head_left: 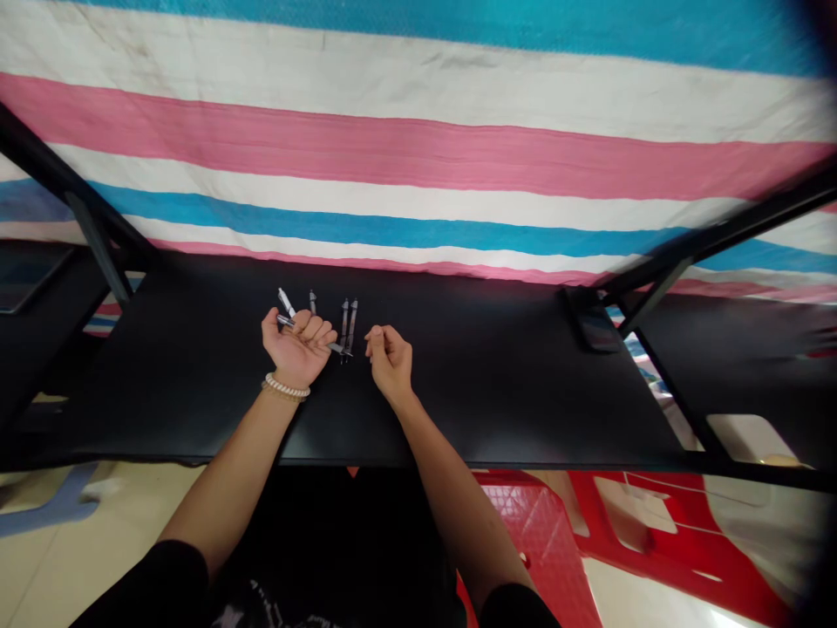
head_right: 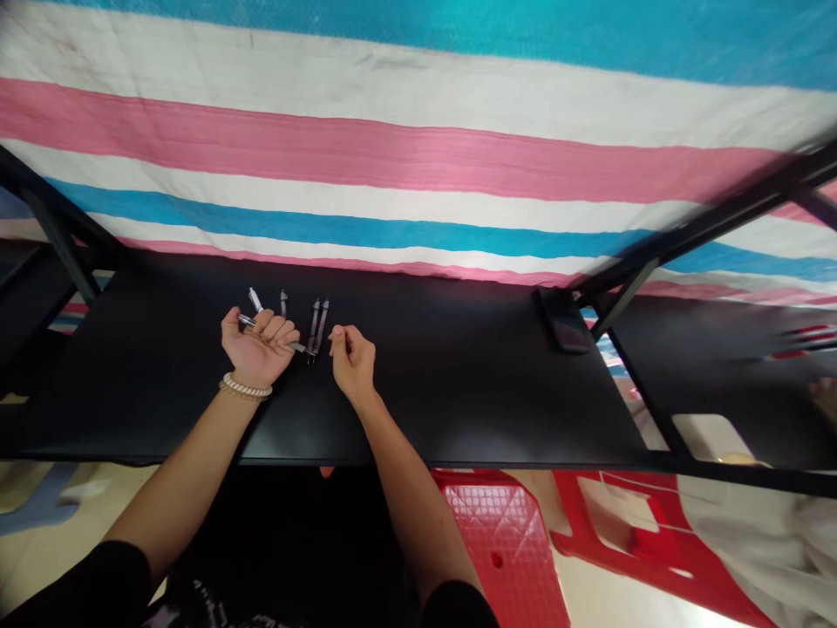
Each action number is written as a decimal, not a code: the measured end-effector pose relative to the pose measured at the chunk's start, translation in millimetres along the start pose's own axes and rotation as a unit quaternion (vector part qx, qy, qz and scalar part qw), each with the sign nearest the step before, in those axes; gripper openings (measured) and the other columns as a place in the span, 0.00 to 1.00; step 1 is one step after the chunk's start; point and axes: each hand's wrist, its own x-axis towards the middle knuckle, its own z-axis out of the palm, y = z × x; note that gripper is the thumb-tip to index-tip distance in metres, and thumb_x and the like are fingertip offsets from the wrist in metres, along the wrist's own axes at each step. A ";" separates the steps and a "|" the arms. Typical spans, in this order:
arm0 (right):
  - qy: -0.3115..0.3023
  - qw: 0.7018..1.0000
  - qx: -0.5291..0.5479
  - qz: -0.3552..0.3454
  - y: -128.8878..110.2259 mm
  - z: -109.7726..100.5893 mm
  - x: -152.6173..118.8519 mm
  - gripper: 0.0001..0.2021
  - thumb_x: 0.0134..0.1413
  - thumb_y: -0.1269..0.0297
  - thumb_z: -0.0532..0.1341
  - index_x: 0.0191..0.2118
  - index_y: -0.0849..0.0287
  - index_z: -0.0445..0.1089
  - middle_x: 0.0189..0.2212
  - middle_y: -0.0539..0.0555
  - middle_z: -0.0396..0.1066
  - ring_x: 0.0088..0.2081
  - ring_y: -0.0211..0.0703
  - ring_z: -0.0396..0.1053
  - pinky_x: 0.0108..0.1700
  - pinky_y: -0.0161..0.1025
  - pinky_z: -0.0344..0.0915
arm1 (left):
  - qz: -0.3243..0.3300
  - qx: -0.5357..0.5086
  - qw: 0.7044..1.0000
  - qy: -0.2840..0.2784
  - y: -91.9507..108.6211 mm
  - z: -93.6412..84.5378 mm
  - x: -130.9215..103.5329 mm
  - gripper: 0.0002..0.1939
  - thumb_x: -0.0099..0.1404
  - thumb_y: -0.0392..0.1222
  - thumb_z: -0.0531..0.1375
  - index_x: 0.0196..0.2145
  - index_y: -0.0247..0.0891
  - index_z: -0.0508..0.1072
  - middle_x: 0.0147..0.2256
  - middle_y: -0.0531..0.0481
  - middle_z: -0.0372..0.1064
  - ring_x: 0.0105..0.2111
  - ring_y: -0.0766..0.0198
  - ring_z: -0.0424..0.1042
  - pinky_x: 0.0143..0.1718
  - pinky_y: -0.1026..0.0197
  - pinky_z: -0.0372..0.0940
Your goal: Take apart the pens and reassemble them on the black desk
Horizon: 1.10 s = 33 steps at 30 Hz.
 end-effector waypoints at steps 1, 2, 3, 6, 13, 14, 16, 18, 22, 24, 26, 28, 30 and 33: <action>0.003 1.000 -0.003 0.003 -0.7 -0.1 0.1 0.25 0.66 0.39 0.53 0.32 0.56 0.69 0.19 0.48 0.65 0.20 0.35 0.60 0.24 0.35 0.57 | 0.001 0.004 1.000 0.002 -0.1 0.2 -0.1 0.30 0.71 0.63 0.45 0.18 0.41 0.46 0.17 0.57 0.38 0.16 0.70 0.47 0.19 0.64 0.55; 0.004 1.000 -0.006 0.005 -1.3 -0.1 0.1 0.25 0.66 0.38 0.53 0.32 0.56 0.69 0.19 0.48 0.65 0.20 0.35 0.60 0.24 0.35 0.57 | 0.001 0.009 1.000 0.003 -0.2 0.2 -0.2 0.31 0.71 0.64 0.45 0.18 0.41 0.46 0.17 0.57 0.38 0.16 0.70 0.47 0.18 0.64 0.55; 0.005 1.000 -0.007 0.005 -1.8 -0.2 0.1 0.25 0.66 0.38 0.52 0.31 0.56 0.68 0.19 0.48 0.64 0.20 0.35 0.60 0.24 0.35 0.57 | 0.001 0.013 1.000 0.003 -0.2 0.0 -0.1 0.31 0.70 0.64 0.45 0.18 0.41 0.46 0.17 0.57 0.37 0.16 0.70 0.47 0.18 0.64 0.55; 0.005 1.000 -0.004 0.000 -2.1 -0.2 0.2 0.25 0.66 0.39 0.53 0.31 0.56 0.68 0.19 0.48 0.64 0.19 0.35 0.60 0.24 0.35 0.57 | 0.007 0.003 1.000 -0.003 -0.2 -1.5 0.4 0.31 0.71 0.64 0.45 0.18 0.41 0.46 0.17 0.57 0.37 0.16 0.70 0.47 0.18 0.65 0.56; 0.002 1.000 -0.014 0.003 -2.0 -0.6 0.2 0.26 0.66 0.38 0.52 0.30 0.55 0.68 0.19 0.48 0.64 0.20 0.36 0.61 0.24 0.35 0.59 | 0.016 0.019 1.000 0.004 0.1 -2.0 1.0 0.32 0.70 0.64 0.48 0.17 0.41 0.46 0.16 0.58 0.38 0.16 0.70 0.47 0.18 0.65 0.55; 0.000 1.000 -0.017 0.001 -2.2 -0.7 0.2 0.26 0.66 0.38 0.51 0.30 0.55 0.68 0.19 0.48 0.64 0.20 0.36 0.62 0.25 0.35 0.59 | 0.015 0.021 1.000 0.003 -0.1 -1.6 0.9 0.31 0.70 0.63 0.48 0.17 0.41 0.46 0.16 0.58 0.38 0.16 0.70 0.47 0.18 0.65 0.55; -0.001 1.000 -0.022 -0.006 -2.5 -1.0 0.3 0.26 0.67 0.39 0.51 0.29 0.55 0.67 0.19 0.48 0.64 0.20 0.36 0.62 0.25 0.35 0.60 | 0.017 0.025 1.000 0.000 -0.4 -0.9 0.5 0.31 0.70 0.63 0.48 0.18 0.41 0.47 0.17 0.58 0.38 0.16 0.70 0.47 0.18 0.65 0.56; 0.001 1.000 -0.025 -0.014 -2.5 -1.5 0.2 0.25 0.67 0.41 0.52 0.29 0.55 0.68 0.19 0.48 0.64 0.20 0.36 0.62 0.26 0.35 0.59 | 0.018 0.026 0.999 0.000 -0.5 -0.3 0.1 0.31 0.71 0.63 0.47 0.18 0.41 0.47 0.17 0.58 0.38 0.17 0.70 0.47 0.19 0.65 0.56; -0.007 0.999 -0.041 -0.020 -2.4 -2.3 -0.4 0.23 0.67 0.43 0.53 0.29 0.55 0.68 0.19 0.48 0.65 0.22 0.37 0.63 0.26 0.36 0.60 | 0.010 0.035 0.999 0.012 0.0 0.5 -0.6 0.32 0.72 0.63 0.44 0.17 0.40 0.47 0.17 0.57 0.36 0.16 0.70 0.46 0.18 0.65 0.54; -0.029 0.998 -0.049 -0.030 -2.3 -1.8 -1.1 0.21 0.66 0.44 0.55 0.31 0.56 0.69 0.21 0.49 0.68 0.23 0.37 0.66 0.27 0.35 0.62 | 0.019 0.039 0.999 0.009 0.0 0.9 -0.4 0.33 0.71 0.65 0.45 0.17 0.40 0.48 0.17 0.57 0.37 0.16 0.70 0.47 0.18 0.65 0.55; -0.063 0.995 -0.050 -0.054 -1.4 -0.3 -2.0 0.16 0.61 0.47 0.61 0.38 0.56 0.71 0.27 0.51 0.73 0.27 0.38 0.69 0.29 0.36 0.64 | 0.034 0.043 0.999 -0.003 -0.7 1.7 0.3 0.34 0.69 0.69 0.47 0.17 0.41 0.51 0.17 0.57 0.40 0.17 0.70 0.50 0.21 0.64 0.60; -0.101 0.990 -0.049 -0.084 0.8 1.8 -2.9 0.17 0.57 0.50 0.65 0.46 0.55 0.71 0.35 0.53 0.76 0.32 0.40 0.72 0.32 0.37 0.68 | 0.043 0.053 0.998 -0.012 -2.0 2.8 1.3 0.34 0.67 0.72 0.50 0.18 0.41 0.53 0.18 0.57 0.43 0.18 0.69 0.53 0.25 0.62 0.65; -0.120 0.986 -0.054 -0.101 4.0 3.7 -3.5 0.16 0.58 0.53 0.65 0.48 0.54 0.72 0.39 0.54 0.76 0.34 0.41 0.74 0.35 0.38 0.71 | 0.039 0.065 0.997 -0.013 -3.9 3.9 2.5 0.32 0.68 0.68 0.52 0.18 0.42 0.53 0.18 0.56 0.45 0.20 0.68 0.56 0.30 0.60 0.68; -0.125 0.984 -0.065 -0.105 8.0 4.6 -3.3 0.12 0.64 0.56 0.58 0.45 0.54 0.75 0.35 0.54 0.76 0.32 0.42 0.73 0.37 0.40 0.71 | 0.024 0.072 0.997 -0.013 -7.5 4.7 4.2 0.29 0.71 0.58 0.54 0.18 0.41 0.53 0.20 0.54 0.50 0.23 0.66 0.60 0.36 0.58 0.69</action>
